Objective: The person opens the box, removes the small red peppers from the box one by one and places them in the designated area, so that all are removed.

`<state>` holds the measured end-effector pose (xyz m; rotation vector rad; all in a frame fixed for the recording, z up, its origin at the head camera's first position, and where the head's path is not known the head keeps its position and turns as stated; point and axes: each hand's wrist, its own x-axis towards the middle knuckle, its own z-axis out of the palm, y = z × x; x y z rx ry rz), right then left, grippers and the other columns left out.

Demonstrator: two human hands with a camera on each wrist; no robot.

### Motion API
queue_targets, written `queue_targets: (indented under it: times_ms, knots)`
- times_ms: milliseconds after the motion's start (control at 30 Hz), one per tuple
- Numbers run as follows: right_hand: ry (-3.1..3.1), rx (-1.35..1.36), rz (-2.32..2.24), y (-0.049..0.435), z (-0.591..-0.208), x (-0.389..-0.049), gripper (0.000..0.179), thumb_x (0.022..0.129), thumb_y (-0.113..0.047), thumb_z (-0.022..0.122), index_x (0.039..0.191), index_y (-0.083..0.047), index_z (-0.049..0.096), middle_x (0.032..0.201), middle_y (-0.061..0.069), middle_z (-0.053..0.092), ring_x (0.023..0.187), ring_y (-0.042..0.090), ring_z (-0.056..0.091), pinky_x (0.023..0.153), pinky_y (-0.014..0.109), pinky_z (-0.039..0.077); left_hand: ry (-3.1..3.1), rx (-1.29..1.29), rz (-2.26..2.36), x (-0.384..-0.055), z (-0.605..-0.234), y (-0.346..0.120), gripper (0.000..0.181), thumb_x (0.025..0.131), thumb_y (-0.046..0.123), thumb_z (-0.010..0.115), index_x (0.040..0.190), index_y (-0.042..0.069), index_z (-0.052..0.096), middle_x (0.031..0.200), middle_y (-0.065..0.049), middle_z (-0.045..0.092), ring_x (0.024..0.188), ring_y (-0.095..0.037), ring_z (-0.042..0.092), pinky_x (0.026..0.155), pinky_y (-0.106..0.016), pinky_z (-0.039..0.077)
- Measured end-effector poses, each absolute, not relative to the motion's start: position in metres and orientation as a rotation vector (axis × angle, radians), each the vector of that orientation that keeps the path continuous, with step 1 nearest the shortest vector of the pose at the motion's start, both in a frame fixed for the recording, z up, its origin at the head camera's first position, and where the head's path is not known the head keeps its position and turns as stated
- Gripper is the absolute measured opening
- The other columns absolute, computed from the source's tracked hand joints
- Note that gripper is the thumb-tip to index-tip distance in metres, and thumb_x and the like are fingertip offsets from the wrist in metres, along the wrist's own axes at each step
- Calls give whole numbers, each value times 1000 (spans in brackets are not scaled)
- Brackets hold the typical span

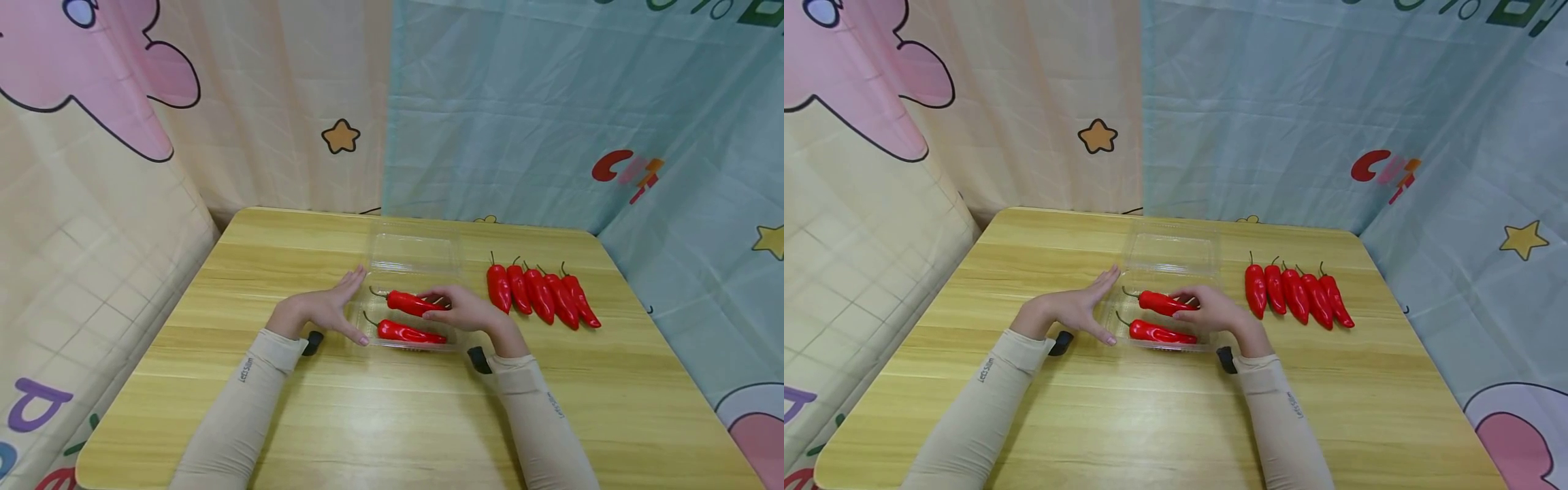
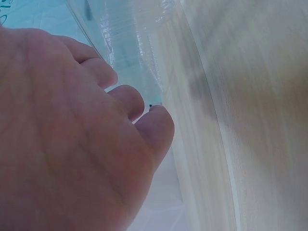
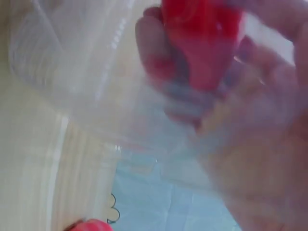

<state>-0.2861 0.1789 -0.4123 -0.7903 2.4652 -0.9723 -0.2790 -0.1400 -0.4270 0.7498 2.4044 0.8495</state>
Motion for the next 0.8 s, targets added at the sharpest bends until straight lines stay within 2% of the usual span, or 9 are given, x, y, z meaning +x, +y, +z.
queue_targets:
  times_ms: [200, 400, 600, 800]
  knots:
    - [2518, -740, -1109, 193, -404, -288, 43, 94, -21, 73, 134, -10, 64, 120, 9, 66, 104, 26, 65, 88, 41, 55, 2412, 757, 836, -280, -429, -141, 146, 71, 56, 87, 158, 9, -20, 164, -11, -25, 149, -29, -20, 120, -49, 0]
    - [2605, -659, -1209, 217, -397, -292, 48, 95, -23, 73, 138, -8, 60, 124, 13, 66, 107, 29, 66, 85, 43, 56, 2418, 762, 832, -280, -430, -141, 146, 71, 58, 87, 158, 9, -20, 164, -11, -26, 150, -30, -20, 120, -49, 0]
    - [2742, -327, -1217, 251, -388, -293, 50, 98, -29, 69, 137, -1, 54, 128, 21, 62, 112, 35, 61, 90, 49, 52, 2415, 762, 836, -279, -429, -140, 146, 70, 58, 87, 158, 9, -20, 164, -11, -26, 150, -30, -20, 120, -49, 0]
    - [2823, 85, -1167, 287, -383, -290, 58, 100, -34, 64, 139, 6, 47, 135, 29, 52, 119, 43, 51, 99, 56, 45, 2421, 762, 828, -279, -429, -140, 147, 70, 59, 87, 158, 9, -20, 164, -11, -26, 150, -31, -20, 120, -49, 0]
